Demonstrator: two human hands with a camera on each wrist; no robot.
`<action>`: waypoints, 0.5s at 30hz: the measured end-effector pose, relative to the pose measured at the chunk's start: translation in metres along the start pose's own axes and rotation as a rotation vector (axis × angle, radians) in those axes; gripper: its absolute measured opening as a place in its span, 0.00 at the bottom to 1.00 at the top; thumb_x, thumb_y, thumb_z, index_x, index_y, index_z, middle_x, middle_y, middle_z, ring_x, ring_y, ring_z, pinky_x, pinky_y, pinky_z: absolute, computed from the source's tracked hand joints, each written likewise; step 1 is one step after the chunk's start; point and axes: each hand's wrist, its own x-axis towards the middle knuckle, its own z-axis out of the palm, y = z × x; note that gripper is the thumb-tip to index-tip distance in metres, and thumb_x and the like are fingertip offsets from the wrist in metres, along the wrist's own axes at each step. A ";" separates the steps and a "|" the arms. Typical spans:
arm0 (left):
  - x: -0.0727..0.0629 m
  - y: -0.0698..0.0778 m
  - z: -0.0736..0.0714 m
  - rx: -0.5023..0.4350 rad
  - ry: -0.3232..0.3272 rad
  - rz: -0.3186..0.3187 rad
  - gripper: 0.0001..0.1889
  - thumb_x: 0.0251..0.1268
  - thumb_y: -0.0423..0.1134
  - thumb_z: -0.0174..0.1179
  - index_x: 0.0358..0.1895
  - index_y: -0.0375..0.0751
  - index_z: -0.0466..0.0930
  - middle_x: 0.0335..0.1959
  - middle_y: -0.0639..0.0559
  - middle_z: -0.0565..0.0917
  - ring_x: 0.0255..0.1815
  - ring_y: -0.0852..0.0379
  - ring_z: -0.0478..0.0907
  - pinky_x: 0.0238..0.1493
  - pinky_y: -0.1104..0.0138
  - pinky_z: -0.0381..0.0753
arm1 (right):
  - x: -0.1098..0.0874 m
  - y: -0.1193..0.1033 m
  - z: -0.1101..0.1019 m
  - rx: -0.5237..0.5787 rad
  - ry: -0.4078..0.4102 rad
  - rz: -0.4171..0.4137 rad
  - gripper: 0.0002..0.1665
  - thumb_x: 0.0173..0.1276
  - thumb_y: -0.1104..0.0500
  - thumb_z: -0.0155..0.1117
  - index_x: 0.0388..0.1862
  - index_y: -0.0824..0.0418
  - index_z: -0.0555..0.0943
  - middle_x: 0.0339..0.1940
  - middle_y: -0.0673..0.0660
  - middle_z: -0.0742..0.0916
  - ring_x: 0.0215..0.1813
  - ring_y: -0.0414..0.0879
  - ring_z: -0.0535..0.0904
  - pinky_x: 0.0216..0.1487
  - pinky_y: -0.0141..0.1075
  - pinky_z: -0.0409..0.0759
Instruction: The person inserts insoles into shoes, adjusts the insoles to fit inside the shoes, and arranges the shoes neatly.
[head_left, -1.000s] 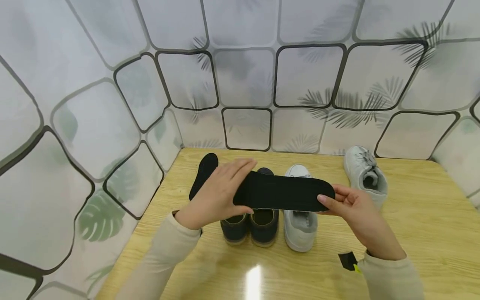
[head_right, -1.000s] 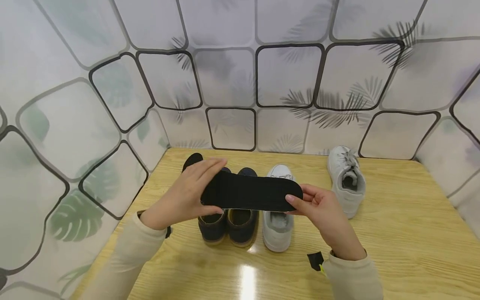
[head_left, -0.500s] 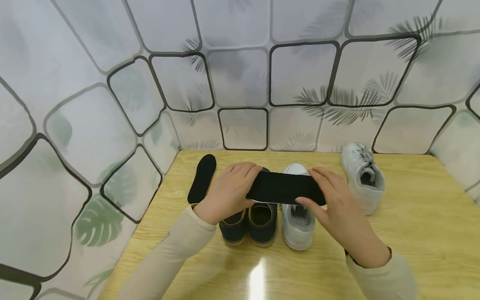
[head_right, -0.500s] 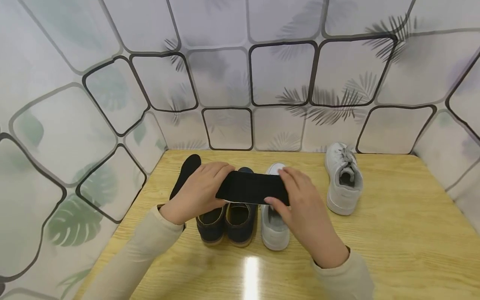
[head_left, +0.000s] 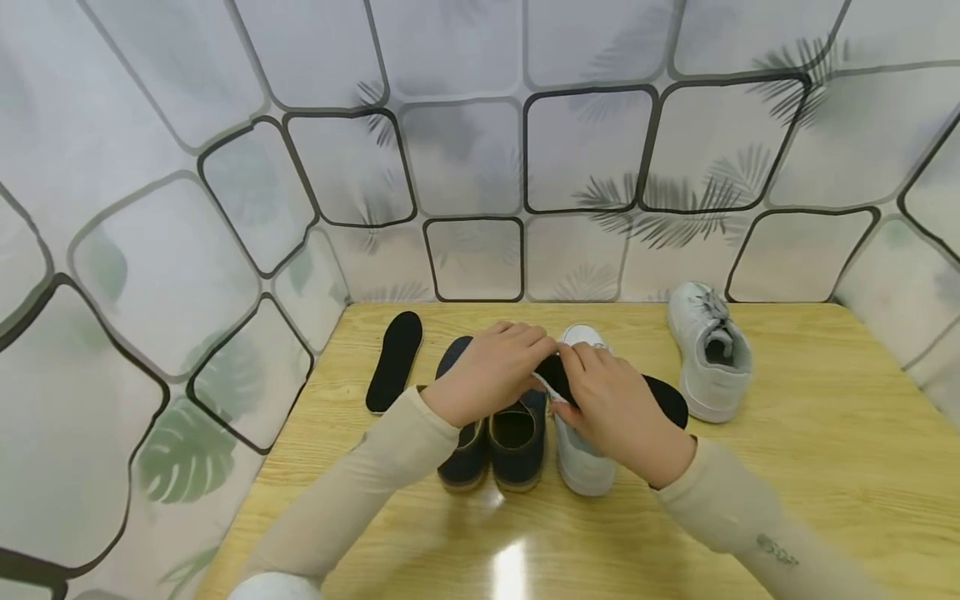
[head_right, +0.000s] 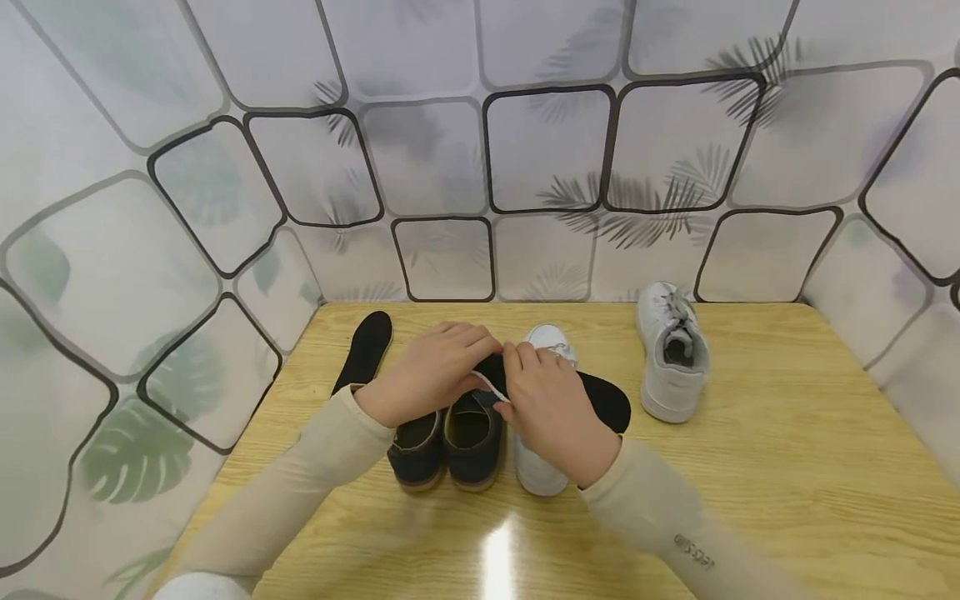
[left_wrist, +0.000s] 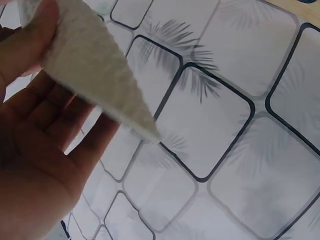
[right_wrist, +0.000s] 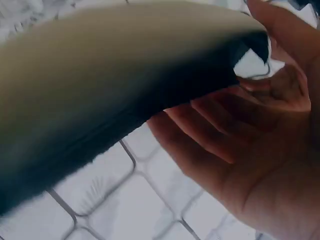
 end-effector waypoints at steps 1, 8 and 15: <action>0.002 -0.001 0.002 -0.014 0.007 0.007 0.18 0.58 0.45 0.69 0.48 0.45 0.76 0.44 0.54 0.79 0.50 0.56 0.77 0.56 0.62 0.74 | 0.001 0.003 0.001 0.044 -0.015 0.005 0.35 0.55 0.52 0.76 0.53 0.73 0.74 0.40 0.63 0.80 0.37 0.55 0.79 0.32 0.43 0.80; 0.014 -0.005 0.016 -0.155 0.156 -0.119 0.30 0.57 0.41 0.70 0.61 0.35 0.69 0.57 0.43 0.74 0.60 0.49 0.71 0.64 0.61 0.68 | -0.004 0.044 -0.005 0.398 -0.065 0.260 0.19 0.60 0.55 0.72 0.40 0.67 0.77 0.33 0.59 0.82 0.31 0.50 0.79 0.31 0.44 0.78; 0.026 0.007 0.036 -0.249 0.038 -0.097 0.05 0.62 0.37 0.65 0.38 0.42 0.81 0.36 0.51 0.77 0.37 0.55 0.73 0.41 0.68 0.74 | -0.042 0.069 -0.017 0.779 -0.192 0.599 0.21 0.67 0.46 0.63 0.36 0.66 0.76 0.23 0.54 0.80 0.24 0.46 0.75 0.27 0.38 0.77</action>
